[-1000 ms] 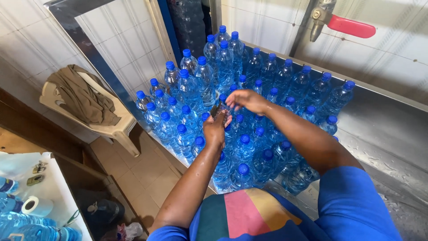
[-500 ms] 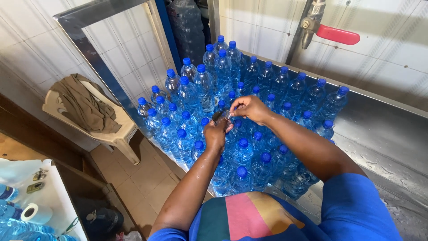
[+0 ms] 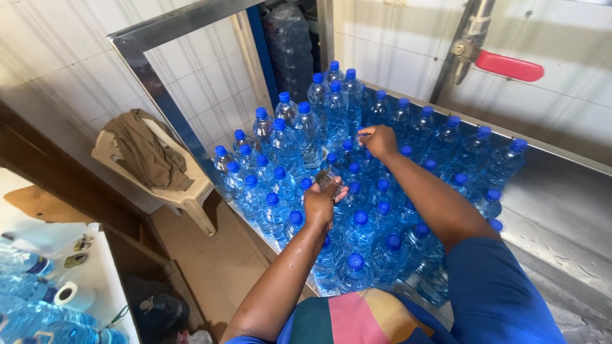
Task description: The person stands at a stainless steel counter and applies small white labels to the necks of numerous blue-capped water bottles arranged in rows. They use a handheld device to assist with the labeling process, moving systematically across the bottles.
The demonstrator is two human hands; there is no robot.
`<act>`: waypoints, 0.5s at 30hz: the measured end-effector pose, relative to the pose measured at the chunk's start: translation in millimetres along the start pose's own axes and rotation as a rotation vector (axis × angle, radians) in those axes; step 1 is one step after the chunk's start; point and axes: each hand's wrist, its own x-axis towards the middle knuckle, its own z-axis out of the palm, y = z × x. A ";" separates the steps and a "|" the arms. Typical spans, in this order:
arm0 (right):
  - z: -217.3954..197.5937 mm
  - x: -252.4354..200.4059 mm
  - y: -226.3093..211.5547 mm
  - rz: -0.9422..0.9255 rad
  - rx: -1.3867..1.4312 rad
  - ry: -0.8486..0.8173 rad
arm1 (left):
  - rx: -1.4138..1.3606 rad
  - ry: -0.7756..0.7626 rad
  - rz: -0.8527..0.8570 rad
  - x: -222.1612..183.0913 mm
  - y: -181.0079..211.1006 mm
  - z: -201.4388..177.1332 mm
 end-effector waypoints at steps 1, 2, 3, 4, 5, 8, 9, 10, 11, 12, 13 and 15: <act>12.5 11.6 8.6 -0.004 0.004 -0.009 | 0.001 0.010 0.003 1.8 -0.4 -1.4; 25.3 22.8 17.3 -0.063 -0.161 -0.059 | -0.028 0.013 0.005 3.3 -1.0 -2.8; 38.6 33.9 25.7 -0.124 -0.326 -0.108 | -0.056 0.016 0.008 4.9 -1.6 -4.5; 51.9 43.7 35.1 -0.125 -0.324 -0.118 | -0.055 0.026 0.006 5.1 -2.5 -5.9; 65.7 53.1 44.3 -0.144 -0.389 -0.118 | -0.058 0.032 0.012 5.2 -3.3 -7.6; 77.7 60.5 49.6 -0.222 -0.428 -0.112 | -0.067 0.041 0.021 -0.2 2.4 -4.9; 76.3 58.4 48.7 -0.276 -0.399 -0.102 | -0.069 0.036 0.025 -3.7 5.0 -2.7; 81.3 63.9 54.6 -0.273 -0.401 -0.108 | -0.071 0.040 0.020 -5.7 6.2 -1.6; 86.2 69.1 60.6 -0.288 -0.432 -0.094 | -0.076 0.034 0.034 -7.9 7.4 -0.4; 90.5 74.5 66.4 -0.301 -0.462 -0.078 | -0.080 0.026 0.049 -9.8 9.1 1.2; 85.6 66.4 59.1 -0.297 -0.463 -0.082 | -0.080 0.028 0.043 -8.9 6.5 1.0; 76.1 52.2 41.6 -0.364 -0.435 -0.097 | -0.083 0.011 0.049 -6.6 2.5 0.7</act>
